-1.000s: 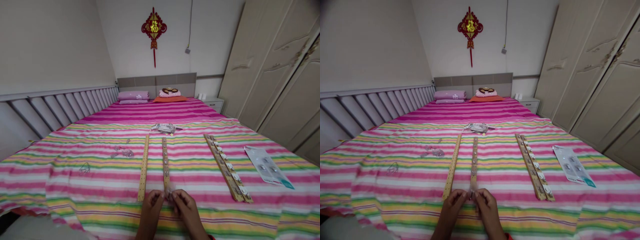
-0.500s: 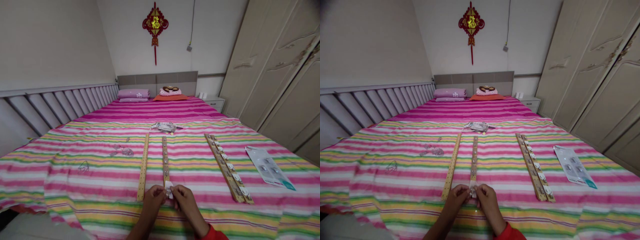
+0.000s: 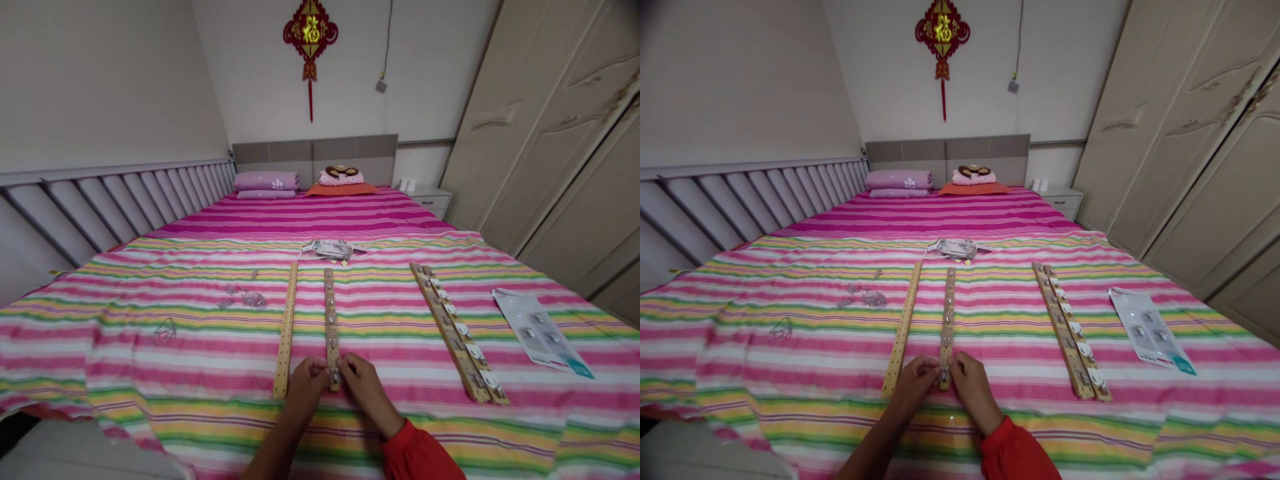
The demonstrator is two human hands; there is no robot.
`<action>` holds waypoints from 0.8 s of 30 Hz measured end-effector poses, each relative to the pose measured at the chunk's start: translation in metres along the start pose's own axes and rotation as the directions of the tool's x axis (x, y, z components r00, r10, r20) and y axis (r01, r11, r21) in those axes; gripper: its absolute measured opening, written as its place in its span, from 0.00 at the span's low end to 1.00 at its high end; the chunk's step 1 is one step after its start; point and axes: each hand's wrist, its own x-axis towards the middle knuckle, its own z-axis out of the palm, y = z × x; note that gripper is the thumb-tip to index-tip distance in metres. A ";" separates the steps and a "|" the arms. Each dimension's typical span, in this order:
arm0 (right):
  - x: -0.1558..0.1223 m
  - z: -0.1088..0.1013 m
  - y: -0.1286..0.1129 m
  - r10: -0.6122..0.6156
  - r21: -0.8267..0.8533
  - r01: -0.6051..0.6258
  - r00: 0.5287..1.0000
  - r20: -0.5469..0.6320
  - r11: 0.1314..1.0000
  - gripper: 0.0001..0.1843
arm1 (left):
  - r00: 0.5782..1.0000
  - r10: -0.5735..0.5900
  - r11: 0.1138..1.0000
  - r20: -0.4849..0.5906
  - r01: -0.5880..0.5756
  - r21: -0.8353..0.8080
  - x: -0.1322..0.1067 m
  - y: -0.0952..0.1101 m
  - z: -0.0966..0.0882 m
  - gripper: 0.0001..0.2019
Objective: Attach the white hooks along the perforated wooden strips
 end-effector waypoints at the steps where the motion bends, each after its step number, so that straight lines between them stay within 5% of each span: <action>1: 0.000 0.000 0.001 -0.001 -0.003 0.001 1.000 -0.004 1.000 0.18 | 1.000 0.002 1.000 -0.005 -0.002 0.011 0.002 -0.003 0.000 0.13; 17: 0.002 0.002 0.005 0.029 -0.100 -0.031 0.999 -0.021 0.995 0.18 | 1.000 0.006 0.996 -0.019 -0.005 0.085 0.011 -0.018 -0.002 0.10; 24: 0.001 0.000 -0.001 0.042 -0.032 -0.045 0.997 -0.066 0.998 0.26 | 1.000 -0.006 0.990 0.020 0.003 0.141 0.009 -0.013 -0.005 0.12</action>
